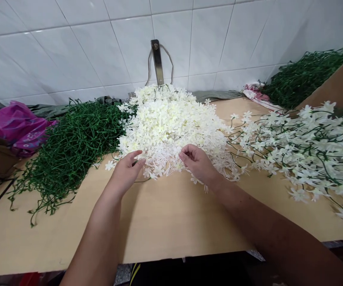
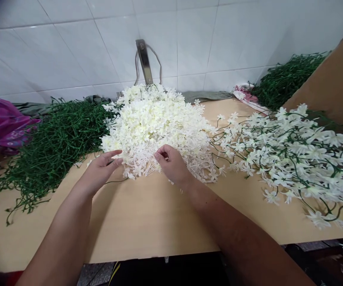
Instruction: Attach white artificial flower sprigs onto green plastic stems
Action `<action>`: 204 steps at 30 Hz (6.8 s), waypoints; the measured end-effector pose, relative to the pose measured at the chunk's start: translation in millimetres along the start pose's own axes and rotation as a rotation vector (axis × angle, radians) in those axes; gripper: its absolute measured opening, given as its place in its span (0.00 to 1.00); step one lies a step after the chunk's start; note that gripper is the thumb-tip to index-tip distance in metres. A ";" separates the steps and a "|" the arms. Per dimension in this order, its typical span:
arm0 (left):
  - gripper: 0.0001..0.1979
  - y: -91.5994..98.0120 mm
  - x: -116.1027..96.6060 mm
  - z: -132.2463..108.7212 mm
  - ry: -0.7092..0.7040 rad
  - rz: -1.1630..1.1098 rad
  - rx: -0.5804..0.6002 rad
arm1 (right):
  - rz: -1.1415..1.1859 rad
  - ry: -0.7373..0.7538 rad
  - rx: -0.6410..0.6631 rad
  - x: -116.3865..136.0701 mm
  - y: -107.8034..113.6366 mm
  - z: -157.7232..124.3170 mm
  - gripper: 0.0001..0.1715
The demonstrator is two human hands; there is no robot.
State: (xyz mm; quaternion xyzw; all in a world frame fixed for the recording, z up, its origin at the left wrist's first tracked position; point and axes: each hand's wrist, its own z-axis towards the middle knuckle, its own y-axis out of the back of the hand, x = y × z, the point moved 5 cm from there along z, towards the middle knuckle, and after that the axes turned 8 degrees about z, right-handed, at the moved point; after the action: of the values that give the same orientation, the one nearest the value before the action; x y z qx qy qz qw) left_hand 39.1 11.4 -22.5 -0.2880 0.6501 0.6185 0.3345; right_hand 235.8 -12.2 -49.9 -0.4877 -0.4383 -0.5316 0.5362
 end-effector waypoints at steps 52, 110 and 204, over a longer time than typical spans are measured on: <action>0.10 -44.8 -7.8 -8.2 -0.157 -0.120 0.178 | 0.033 0.026 0.047 -17.8 -33.3 -7.4 0.04; 0.18 -63.9 -12.4 -17.3 -0.144 -0.330 0.594 | 0.491 -0.264 0.165 -4.5 -23.5 -11.0 0.15; 0.16 -65.6 -9.4 -14.5 -0.249 -0.030 0.489 | 0.293 -0.249 0.278 -23.6 -28.1 -14.7 0.18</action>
State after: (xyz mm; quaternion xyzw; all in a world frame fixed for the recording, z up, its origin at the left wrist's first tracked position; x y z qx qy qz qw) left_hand 95.4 -8.0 -55.0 -0.1299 0.7297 0.4688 0.4805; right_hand 205.8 -22.3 -73.7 -0.5294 -0.4947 -0.3184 0.6113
